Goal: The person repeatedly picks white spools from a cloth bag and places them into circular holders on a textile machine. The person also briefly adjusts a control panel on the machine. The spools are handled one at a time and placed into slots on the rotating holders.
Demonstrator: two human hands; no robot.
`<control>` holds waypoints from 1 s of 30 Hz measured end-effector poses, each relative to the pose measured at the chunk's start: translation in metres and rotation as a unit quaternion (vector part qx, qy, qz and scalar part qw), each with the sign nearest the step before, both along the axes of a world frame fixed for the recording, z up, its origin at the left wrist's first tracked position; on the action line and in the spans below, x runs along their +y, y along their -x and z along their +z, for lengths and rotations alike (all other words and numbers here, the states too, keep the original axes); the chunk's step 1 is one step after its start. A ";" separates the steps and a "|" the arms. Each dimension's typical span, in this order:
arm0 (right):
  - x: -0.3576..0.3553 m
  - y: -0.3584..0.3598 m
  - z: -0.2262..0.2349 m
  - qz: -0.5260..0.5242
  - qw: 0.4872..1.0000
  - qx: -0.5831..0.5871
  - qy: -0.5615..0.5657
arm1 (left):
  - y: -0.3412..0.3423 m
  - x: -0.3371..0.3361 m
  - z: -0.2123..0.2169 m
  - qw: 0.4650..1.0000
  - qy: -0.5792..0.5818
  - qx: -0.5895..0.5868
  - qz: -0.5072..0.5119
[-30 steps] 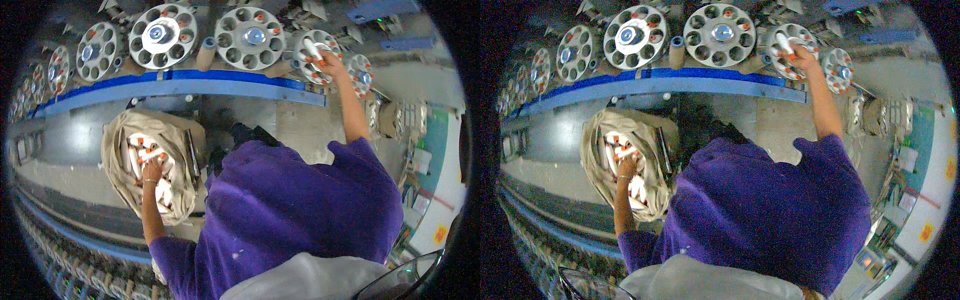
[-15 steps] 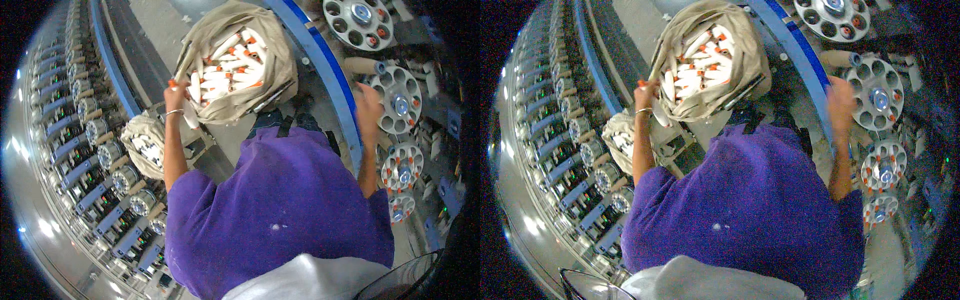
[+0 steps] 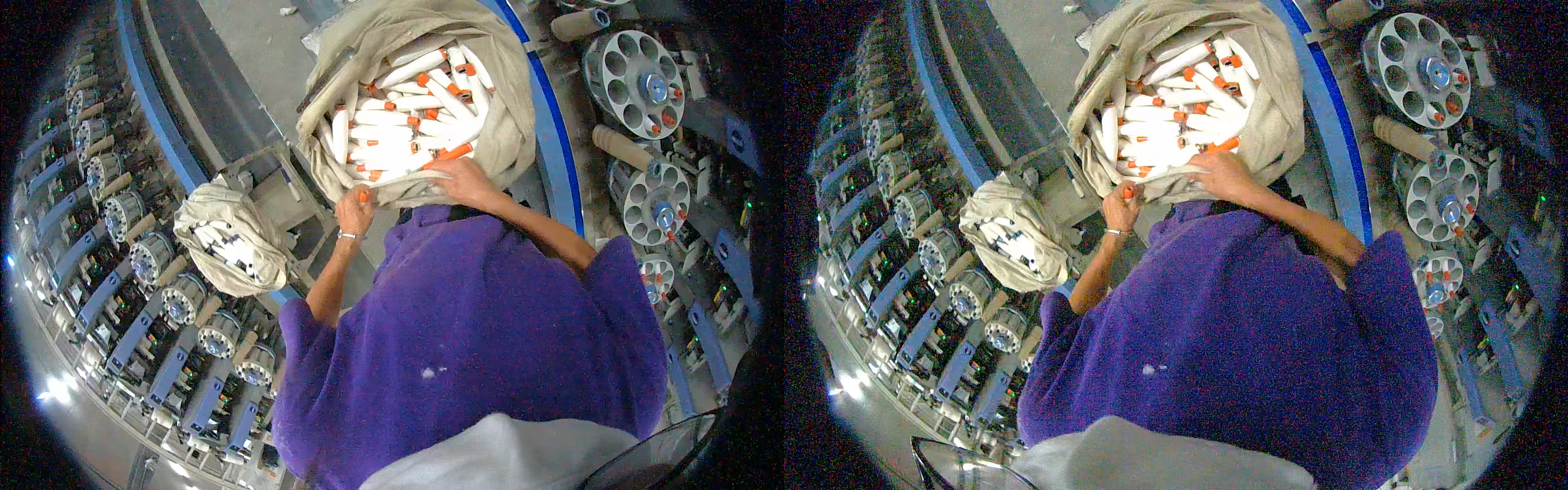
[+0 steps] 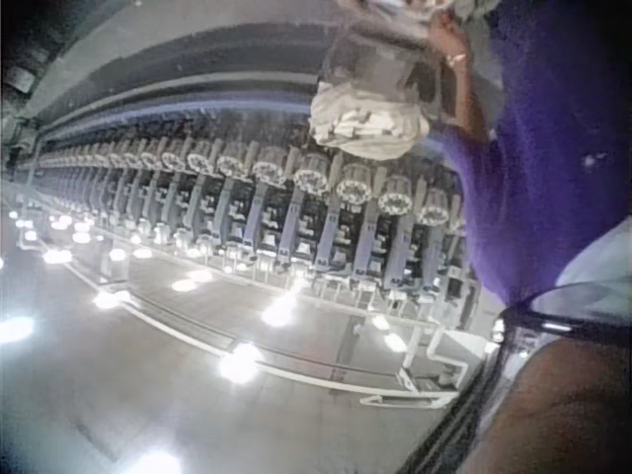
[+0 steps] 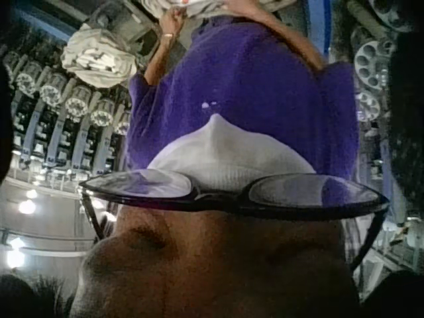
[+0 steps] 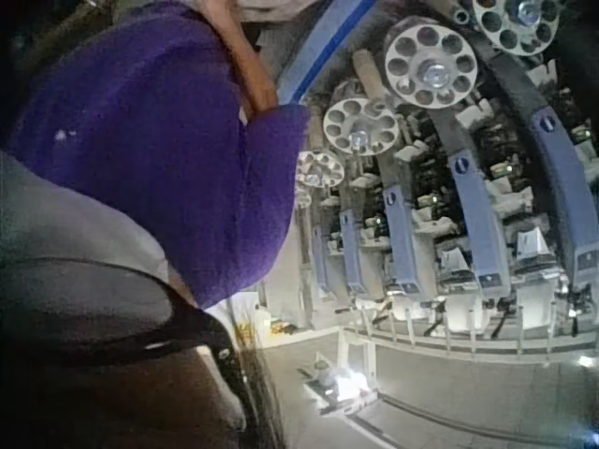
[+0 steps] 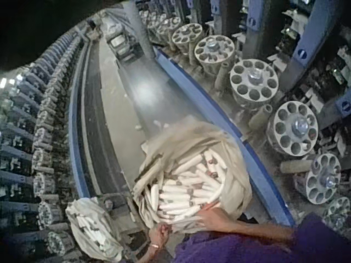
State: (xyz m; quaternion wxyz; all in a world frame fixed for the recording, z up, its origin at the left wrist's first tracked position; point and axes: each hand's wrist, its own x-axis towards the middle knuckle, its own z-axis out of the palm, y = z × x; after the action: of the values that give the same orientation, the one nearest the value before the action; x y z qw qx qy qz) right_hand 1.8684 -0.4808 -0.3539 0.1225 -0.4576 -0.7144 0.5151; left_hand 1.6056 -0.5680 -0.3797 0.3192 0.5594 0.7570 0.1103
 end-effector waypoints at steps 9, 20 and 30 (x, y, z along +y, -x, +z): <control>0.063 -0.087 0.171 -0.126 0.988 0.091 -0.017 | -0.038 0.112 0.184 0.947 -0.265 -0.131 -0.129; 0.043 -0.048 -0.037 0.107 0.993 -0.007 -0.051 | -0.016 0.118 0.012 0.990 0.056 0.127 -0.009; 0.140 -0.047 -0.029 -0.030 0.936 -0.199 -0.288 | -0.057 0.195 -0.078 0.562 0.214 -0.516 0.610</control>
State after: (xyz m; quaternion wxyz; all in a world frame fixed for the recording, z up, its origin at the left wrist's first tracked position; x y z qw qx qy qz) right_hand 1.9158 -0.3406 -0.3834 0.1194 -0.5173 -0.8277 0.1818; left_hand 1.6623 -0.3732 -0.4576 0.6227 -0.2721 0.6252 0.3838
